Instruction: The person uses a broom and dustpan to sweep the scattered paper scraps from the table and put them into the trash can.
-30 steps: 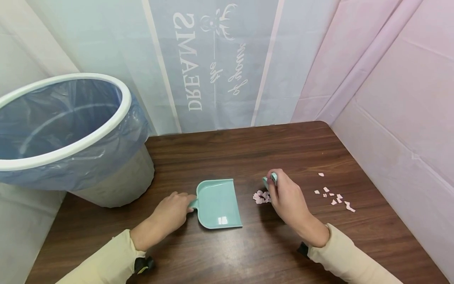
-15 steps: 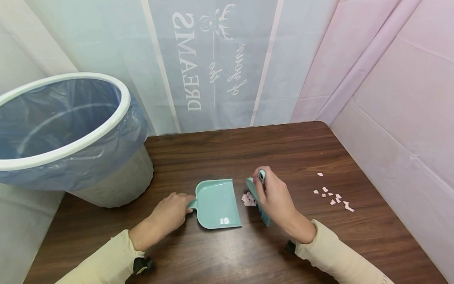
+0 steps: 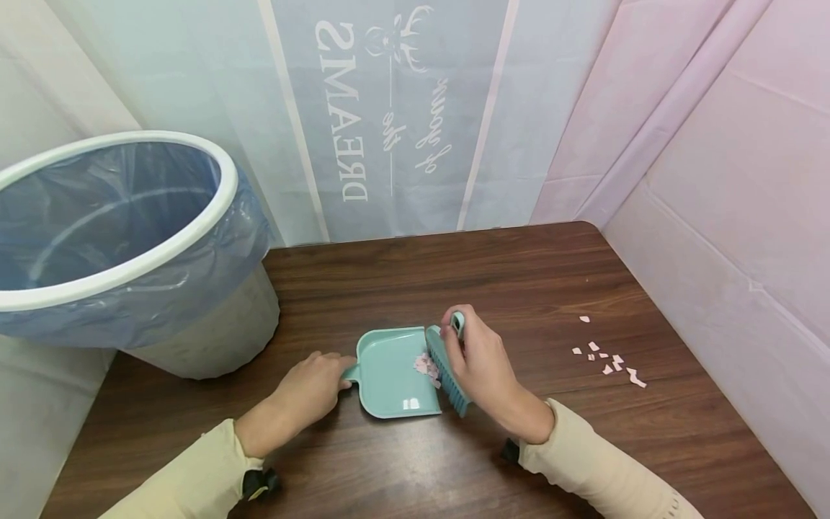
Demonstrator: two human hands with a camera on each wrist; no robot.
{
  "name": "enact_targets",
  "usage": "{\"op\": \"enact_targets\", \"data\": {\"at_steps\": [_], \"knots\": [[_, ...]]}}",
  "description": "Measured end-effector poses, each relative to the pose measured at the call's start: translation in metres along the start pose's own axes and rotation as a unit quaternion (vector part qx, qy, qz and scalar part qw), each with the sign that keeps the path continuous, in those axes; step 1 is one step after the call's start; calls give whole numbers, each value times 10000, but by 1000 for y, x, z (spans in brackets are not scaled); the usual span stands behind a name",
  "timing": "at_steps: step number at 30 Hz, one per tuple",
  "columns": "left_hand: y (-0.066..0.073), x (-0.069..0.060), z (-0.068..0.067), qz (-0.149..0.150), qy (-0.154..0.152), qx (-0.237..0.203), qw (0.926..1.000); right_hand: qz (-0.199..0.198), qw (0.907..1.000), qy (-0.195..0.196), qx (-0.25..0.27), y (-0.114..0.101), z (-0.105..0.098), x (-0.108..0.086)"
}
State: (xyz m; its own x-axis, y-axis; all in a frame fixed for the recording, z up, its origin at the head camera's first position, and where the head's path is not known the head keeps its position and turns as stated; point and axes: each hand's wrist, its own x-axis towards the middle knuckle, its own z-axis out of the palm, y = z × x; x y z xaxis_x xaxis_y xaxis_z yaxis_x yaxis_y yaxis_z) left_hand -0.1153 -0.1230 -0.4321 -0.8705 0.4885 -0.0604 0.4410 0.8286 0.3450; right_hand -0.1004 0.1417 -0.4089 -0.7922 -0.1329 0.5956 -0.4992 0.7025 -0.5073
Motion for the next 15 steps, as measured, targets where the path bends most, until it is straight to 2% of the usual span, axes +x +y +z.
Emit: {"op": "enact_targets", "data": {"at_steps": [9,15], "knots": [[-1,1,0,112,32,14,9999,-168,9993,98,313,-6,6,0],[-1,0,1,9,7,36,10000,-86,9950,206,977,-8,6,2]]}}
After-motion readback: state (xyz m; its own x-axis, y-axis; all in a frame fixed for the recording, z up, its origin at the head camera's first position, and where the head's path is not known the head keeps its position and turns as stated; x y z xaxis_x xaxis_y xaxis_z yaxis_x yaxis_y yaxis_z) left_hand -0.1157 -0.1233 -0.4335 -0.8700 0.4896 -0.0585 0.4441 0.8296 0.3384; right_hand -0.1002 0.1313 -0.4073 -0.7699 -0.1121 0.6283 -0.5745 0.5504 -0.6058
